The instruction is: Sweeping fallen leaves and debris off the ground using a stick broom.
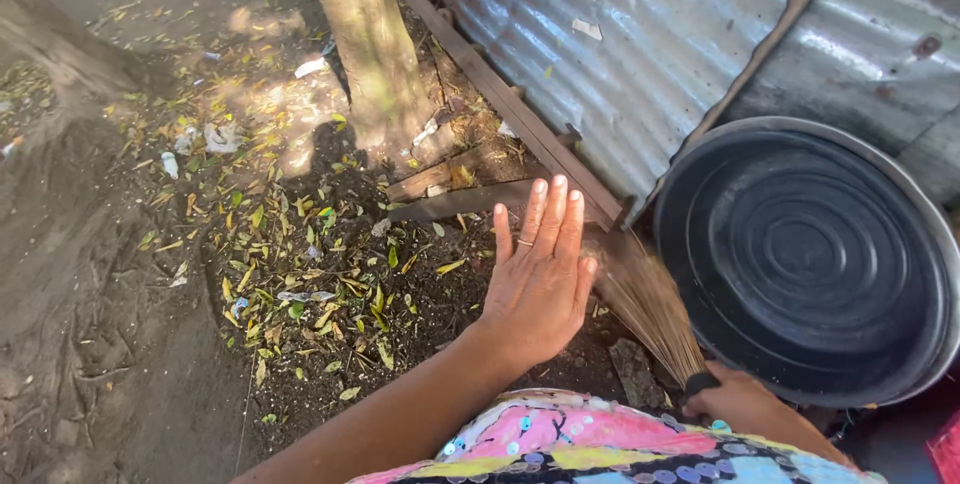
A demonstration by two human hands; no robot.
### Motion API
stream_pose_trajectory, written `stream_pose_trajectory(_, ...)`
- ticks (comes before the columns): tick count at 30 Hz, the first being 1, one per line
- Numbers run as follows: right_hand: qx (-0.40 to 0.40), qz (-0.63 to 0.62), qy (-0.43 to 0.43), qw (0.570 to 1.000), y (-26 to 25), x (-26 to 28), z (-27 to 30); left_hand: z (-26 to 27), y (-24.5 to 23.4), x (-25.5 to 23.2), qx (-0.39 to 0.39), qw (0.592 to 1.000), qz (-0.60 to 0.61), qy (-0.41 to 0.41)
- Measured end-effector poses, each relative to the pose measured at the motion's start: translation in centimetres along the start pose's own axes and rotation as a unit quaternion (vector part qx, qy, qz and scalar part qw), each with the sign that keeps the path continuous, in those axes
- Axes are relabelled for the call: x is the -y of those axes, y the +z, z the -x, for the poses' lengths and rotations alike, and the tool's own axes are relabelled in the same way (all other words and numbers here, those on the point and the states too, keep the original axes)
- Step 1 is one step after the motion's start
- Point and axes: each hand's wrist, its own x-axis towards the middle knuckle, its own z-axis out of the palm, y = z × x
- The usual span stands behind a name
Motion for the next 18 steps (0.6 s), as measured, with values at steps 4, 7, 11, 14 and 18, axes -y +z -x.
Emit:
stream_pose_trajectory(4,0.038,-0.049,0.021,0.998,1.0,-2.0,-2.2,0.3,-0.2,-0.4,0.01,1.0,-0.008,0.001)
stream_pose_trajectory(7,0.046,-0.08,0.034,0.995,0.2,-2.4,-1.5,-0.1,0.1,-1.4,0.005,0.999,0.02,0.027)
stream_pose_trajectory(11,-0.009,-0.136,0.022,0.99,-1.3,-3.0,1.4,0.0,0.2,-2.5,0.011,0.999,0.026,0.043)
stream_pose_trajectory(14,-0.091,0.011,-0.014,0.996,-0.5,-4.5,1.3,-0.2,0.6,-2.7,-0.005,0.997,0.039,0.062)
stream_pose_trajectory(18,-0.033,0.394,-0.01,0.918,0.3,-9.8,-7.3,-0.4,0.9,-2.8,-0.014,0.997,0.043,0.064)
